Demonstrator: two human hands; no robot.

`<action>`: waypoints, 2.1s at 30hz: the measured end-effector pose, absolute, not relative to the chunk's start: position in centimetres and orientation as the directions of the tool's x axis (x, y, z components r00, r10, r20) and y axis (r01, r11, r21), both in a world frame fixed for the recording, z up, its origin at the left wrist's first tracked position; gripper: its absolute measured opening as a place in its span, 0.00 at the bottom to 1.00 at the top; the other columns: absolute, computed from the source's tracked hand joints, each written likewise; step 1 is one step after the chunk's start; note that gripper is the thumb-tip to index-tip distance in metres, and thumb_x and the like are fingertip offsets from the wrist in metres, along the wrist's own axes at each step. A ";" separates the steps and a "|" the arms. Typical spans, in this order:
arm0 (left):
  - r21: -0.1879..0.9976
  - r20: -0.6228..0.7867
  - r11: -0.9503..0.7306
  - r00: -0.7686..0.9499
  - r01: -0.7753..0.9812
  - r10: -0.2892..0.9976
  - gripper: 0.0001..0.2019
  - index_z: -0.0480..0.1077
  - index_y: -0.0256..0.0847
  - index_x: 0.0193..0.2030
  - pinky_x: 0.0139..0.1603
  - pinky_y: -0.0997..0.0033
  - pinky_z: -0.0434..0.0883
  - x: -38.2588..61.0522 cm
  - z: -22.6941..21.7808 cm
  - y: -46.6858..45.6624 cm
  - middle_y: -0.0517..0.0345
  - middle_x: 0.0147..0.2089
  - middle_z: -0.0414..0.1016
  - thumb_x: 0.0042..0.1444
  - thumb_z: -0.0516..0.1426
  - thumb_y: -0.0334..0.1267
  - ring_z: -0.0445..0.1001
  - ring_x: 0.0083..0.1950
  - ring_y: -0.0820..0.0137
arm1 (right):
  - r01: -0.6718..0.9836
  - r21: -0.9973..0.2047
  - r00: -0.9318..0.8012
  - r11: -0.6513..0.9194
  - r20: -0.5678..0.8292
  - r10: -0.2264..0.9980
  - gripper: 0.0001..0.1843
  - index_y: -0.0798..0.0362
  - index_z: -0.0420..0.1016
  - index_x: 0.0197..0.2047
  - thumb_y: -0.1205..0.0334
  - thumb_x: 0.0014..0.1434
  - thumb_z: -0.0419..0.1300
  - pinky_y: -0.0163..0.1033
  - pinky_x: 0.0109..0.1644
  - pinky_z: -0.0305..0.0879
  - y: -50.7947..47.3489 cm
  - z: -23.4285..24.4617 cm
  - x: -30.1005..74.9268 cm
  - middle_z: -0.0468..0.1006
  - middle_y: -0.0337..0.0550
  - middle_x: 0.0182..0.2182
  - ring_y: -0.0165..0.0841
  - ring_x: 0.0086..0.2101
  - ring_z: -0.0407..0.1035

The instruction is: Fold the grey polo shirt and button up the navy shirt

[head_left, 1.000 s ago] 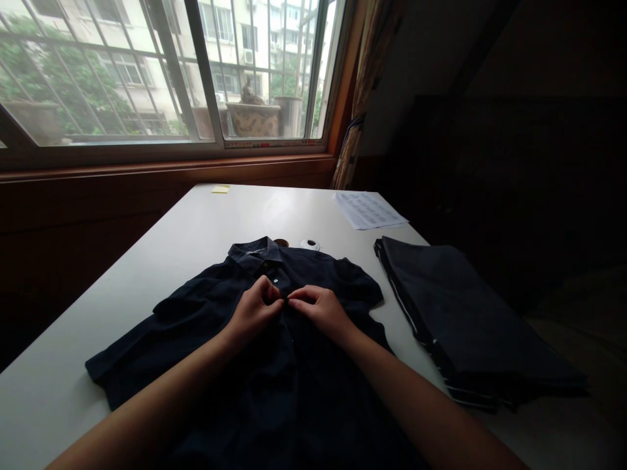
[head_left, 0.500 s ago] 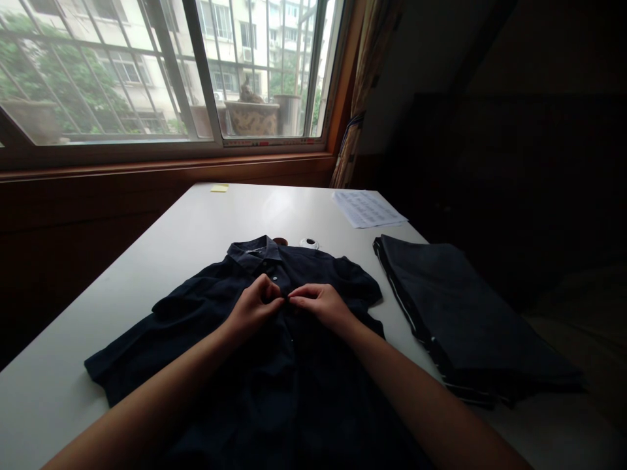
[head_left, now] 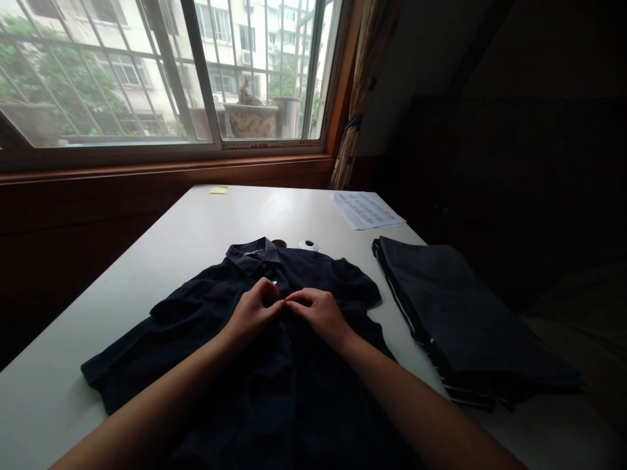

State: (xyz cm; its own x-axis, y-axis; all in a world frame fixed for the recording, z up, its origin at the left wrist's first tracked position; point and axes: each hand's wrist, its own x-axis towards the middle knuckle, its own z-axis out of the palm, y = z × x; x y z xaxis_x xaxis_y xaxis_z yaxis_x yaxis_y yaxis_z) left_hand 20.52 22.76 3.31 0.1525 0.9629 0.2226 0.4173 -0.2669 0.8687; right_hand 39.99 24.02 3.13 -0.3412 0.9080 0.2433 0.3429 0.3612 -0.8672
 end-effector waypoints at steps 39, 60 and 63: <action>0.849 0.259 -0.316 0.189 0.423 0.947 0.06 0.63 0.42 0.33 0.37 0.73 0.65 20.5 2.8 22.9 0.62 0.34 0.71 0.55 0.58 0.34 0.70 0.35 0.71 | 0.333 -0.922 -0.300 0.200 0.097 0.949 0.09 0.51 0.83 0.38 0.57 0.57 0.63 0.38 0.39 0.70 24.1 3.0 39.9 0.83 0.42 0.31 0.37 0.32 0.77; 0.927 0.225 -0.278 0.221 0.250 0.949 0.13 0.56 0.42 0.29 0.38 0.74 0.64 20.4 2.3 23.4 0.62 0.34 0.69 0.54 0.60 0.35 0.66 0.35 0.72 | 0.250 -0.958 -0.362 0.139 0.040 0.931 0.07 0.53 0.82 0.36 0.61 0.54 0.64 0.38 0.37 0.69 24.7 3.2 40.1 0.82 0.42 0.29 0.35 0.30 0.76; 0.946 0.207 -0.252 0.218 0.206 0.954 0.12 0.58 0.41 0.30 0.39 0.73 0.64 20.4 2.3 23.5 0.62 0.35 0.69 0.54 0.61 0.37 0.67 0.36 0.71 | 0.243 -0.959 -0.373 0.143 0.043 0.927 0.08 0.53 0.82 0.36 0.61 0.55 0.64 0.38 0.38 0.69 24.9 3.2 40.1 0.81 0.41 0.29 0.35 0.30 0.76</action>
State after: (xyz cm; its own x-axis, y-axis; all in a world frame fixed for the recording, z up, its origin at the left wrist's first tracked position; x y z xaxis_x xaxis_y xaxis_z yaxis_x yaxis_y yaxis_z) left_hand 20.36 23.51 2.29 0.2176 0.9539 0.2066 0.2063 -0.2518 0.9455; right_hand 40.11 24.85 3.25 -0.3735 0.9266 0.0432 0.2429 0.1427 -0.9595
